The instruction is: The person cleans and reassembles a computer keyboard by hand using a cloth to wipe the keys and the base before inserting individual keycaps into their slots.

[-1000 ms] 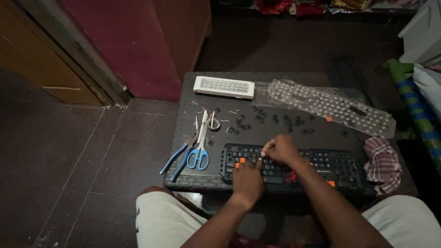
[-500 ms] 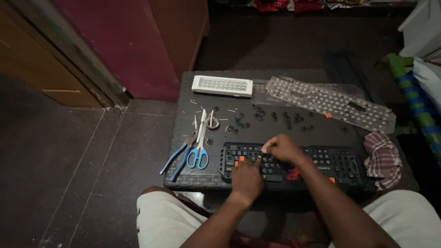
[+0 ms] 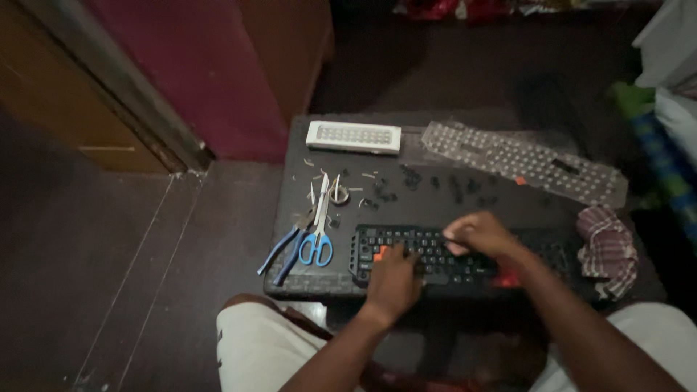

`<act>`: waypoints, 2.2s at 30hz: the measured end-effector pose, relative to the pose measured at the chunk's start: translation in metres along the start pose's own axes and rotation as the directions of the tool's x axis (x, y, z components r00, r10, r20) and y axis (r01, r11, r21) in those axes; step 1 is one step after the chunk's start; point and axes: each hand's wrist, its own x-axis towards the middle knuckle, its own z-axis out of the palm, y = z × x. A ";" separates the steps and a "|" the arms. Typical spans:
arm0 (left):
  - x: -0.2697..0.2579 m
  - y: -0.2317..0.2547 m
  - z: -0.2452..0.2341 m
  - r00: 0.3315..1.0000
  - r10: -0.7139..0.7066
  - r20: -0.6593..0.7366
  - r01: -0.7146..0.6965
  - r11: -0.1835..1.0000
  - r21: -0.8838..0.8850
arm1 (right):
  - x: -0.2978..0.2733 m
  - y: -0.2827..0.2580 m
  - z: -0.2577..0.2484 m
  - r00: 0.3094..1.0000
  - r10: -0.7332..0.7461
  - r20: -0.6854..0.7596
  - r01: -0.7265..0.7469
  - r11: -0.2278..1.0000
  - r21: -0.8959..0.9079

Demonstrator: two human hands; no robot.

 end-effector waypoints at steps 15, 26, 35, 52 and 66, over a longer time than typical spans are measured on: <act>-0.014 0.036 0.004 0.996 -0.079 0.047 0.068 0.980 0.187 | -0.107 0.107 -0.147 0.931 -0.162 -0.326 0.156 0.987 -0.046; -0.002 0.138 0.084 0.954 0.243 0.174 -0.241 0.970 -0.031 | -0.075 0.091 -0.136 0.839 -0.503 -0.207 0.341 0.784 -0.519; 0.013 0.154 0.107 0.964 0.153 0.216 -0.176 0.980 0.093 | -0.060 0.083 -0.127 0.852 -0.504 -0.139 0.331 0.725 -0.604; 0.000 0.154 0.099 0.935 0.129 0.330 -0.225 0.936 0.271 | -0.069 0.070 -0.120 0.838 -0.532 -0.122 0.351 0.696 -0.626; 0.001 0.137 0.129 0.947 0.151 0.283 -0.239 0.920 0.311 | -0.055 0.066 -0.118 0.924 -0.339 -0.176 0.158 0.757 -0.634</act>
